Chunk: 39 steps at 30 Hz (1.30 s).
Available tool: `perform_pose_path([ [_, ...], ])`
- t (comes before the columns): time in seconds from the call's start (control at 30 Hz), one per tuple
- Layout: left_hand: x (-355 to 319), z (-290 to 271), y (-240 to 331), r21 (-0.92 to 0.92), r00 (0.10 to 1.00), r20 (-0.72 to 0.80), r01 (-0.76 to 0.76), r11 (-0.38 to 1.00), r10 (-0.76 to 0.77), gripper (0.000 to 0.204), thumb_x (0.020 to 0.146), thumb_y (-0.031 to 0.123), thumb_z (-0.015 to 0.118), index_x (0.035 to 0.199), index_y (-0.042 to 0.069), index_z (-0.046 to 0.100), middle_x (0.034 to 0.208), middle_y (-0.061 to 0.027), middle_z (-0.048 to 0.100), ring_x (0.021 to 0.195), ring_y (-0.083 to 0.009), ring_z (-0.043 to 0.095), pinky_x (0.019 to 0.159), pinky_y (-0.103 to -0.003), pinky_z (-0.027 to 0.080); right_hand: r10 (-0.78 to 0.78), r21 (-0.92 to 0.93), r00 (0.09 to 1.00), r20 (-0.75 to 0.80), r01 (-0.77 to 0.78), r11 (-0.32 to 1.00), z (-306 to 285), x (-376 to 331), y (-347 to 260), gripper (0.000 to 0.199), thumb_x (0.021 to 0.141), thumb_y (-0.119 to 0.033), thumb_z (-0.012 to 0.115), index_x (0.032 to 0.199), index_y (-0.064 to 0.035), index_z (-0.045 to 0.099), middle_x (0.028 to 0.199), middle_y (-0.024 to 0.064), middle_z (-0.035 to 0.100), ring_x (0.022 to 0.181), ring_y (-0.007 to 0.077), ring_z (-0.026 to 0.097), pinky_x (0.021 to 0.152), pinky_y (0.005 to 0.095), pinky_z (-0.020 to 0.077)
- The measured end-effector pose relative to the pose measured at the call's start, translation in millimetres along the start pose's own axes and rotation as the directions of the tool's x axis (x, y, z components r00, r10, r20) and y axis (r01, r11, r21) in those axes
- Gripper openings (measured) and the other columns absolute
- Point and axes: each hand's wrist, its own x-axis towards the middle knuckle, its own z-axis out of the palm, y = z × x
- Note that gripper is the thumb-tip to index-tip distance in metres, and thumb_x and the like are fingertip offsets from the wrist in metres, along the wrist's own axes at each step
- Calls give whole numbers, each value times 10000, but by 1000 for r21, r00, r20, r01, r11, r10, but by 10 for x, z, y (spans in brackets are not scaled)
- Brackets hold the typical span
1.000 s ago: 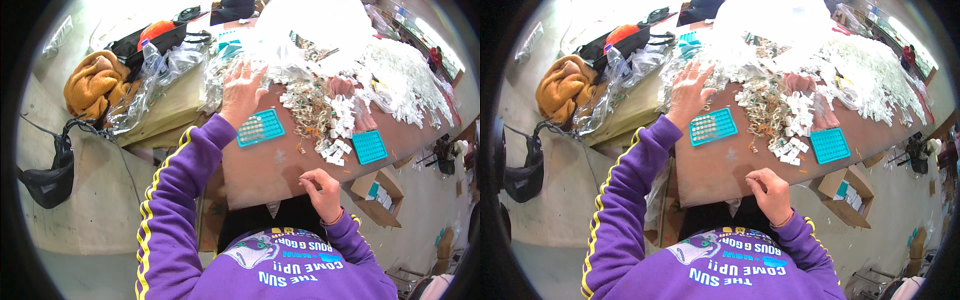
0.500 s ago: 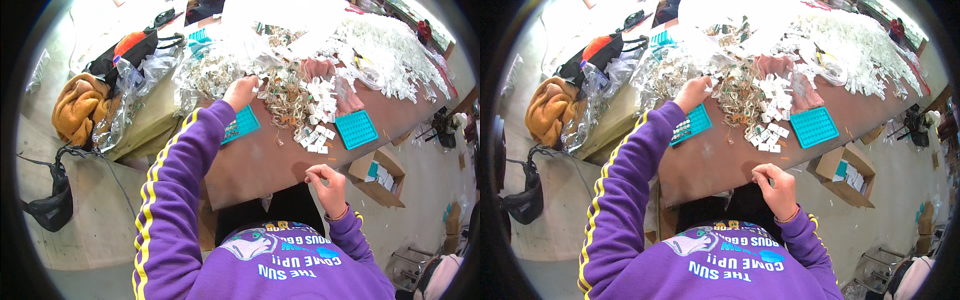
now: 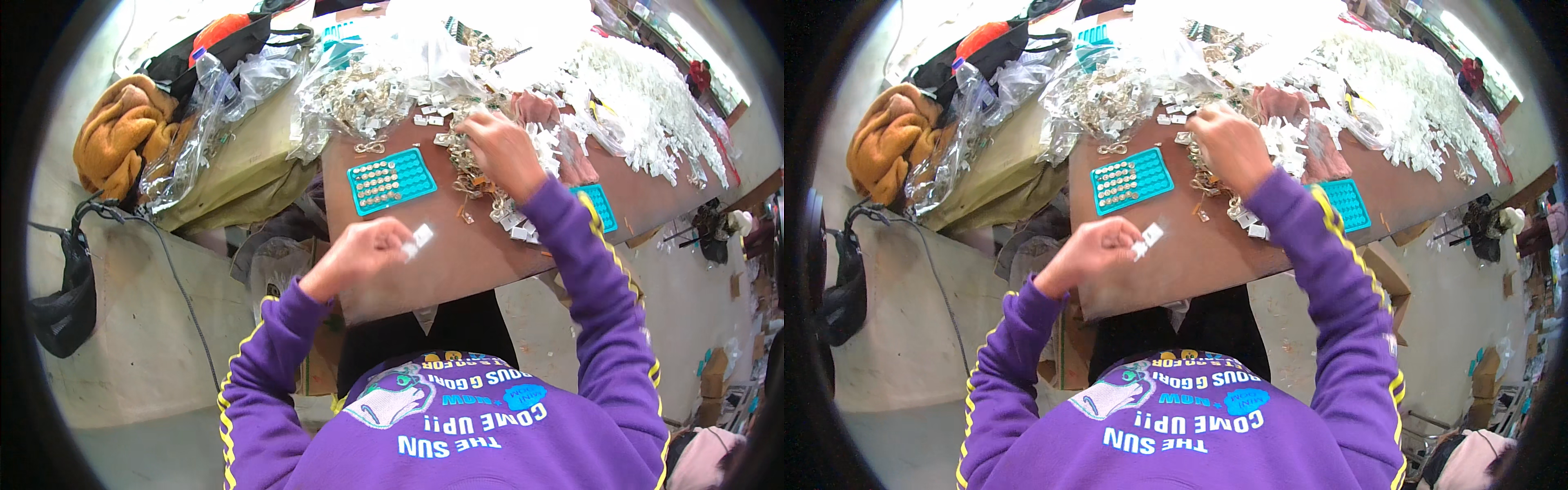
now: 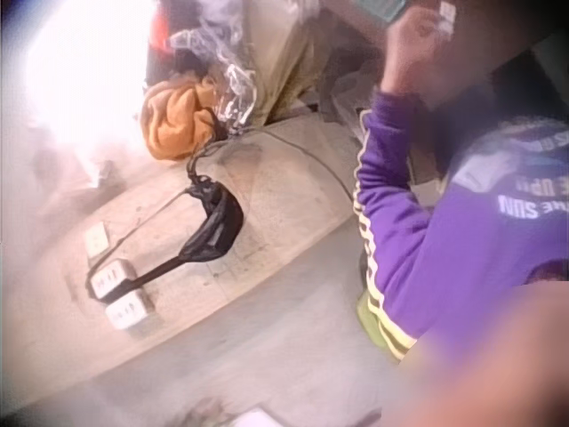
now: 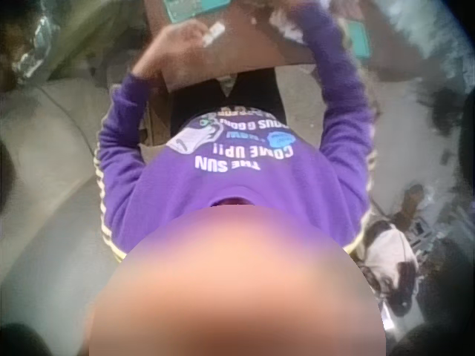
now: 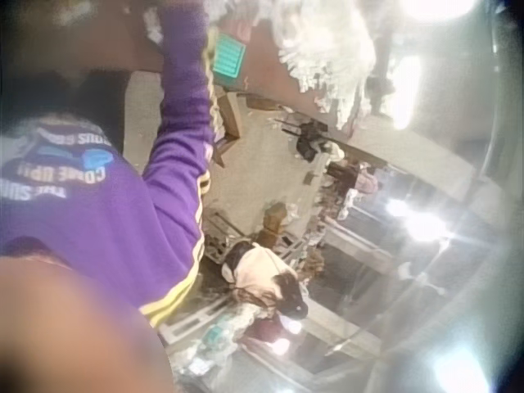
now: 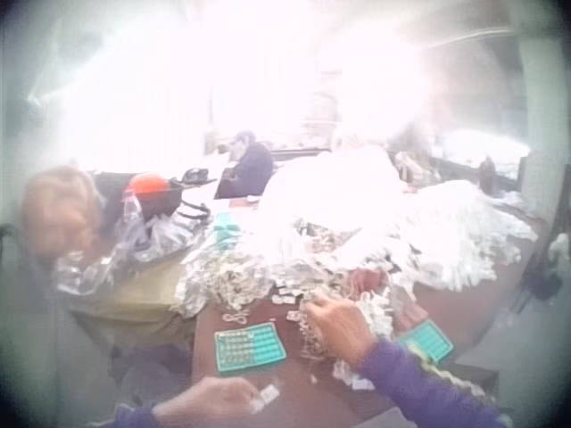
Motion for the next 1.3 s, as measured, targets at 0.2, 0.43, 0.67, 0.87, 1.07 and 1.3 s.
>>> perform_pose_path([
  [0.2,-269,123,-5,731,954,-26,-185,657,298,190,766,95,714,919,54,610,791,-78,599,762,-232,616,692,-331,510,-54,-305,856,515,242,921,721,581,301,86,756,-167,602,730,-124,671,868,41,635,948,230,605,793,399,480],
  [0.43,-234,139,-67,798,932,12,-226,558,361,201,744,131,706,889,78,577,800,-93,581,800,-290,618,708,-402,520,297,202,923,245,-349,915,279,432,504,123,794,-190,691,840,-80,721,844,55,698,751,202,666,678,345,521],
  [0.67,-235,136,-25,327,954,-252,-74,942,163,149,857,54,643,983,15,573,876,-99,680,796,-188,683,670,-307,542,653,727,707,270,-595,344,-205,195,361,204,879,-145,678,985,28,661,848,75,694,754,136,677,679,232,534],
  [0.87,-244,305,8,-703,974,-220,-115,702,-61,397,959,53,515,1340,-9,425,1111,-165,632,1026,-245,644,865,-319,543,712,937,675,193,-343,71,-457,120,44,128,915,-77,620,992,18,582,901,102,665,836,198,687,778,292,560],
  [1.07,-213,679,-133,-989,991,-115,-107,97,-72,444,952,79,499,1365,-32,379,1153,-169,589,1145,-317,574,971,-385,508,590,758,678,438,-632,164,-242,-227,-228,98,899,-89,639,932,2,618,839,64,671,770,147,676,706,256,546],
  [1.3,-244,809,-280,-980,981,-141,-119,160,-130,157,937,53,515,1091,34,542,1045,-107,612,1079,-277,597,942,-379,510,480,418,869,120,-482,770,-94,-564,-366,90,816,-57,692,902,-54,667,824,83,688,705,174,683,627,286,527],
])
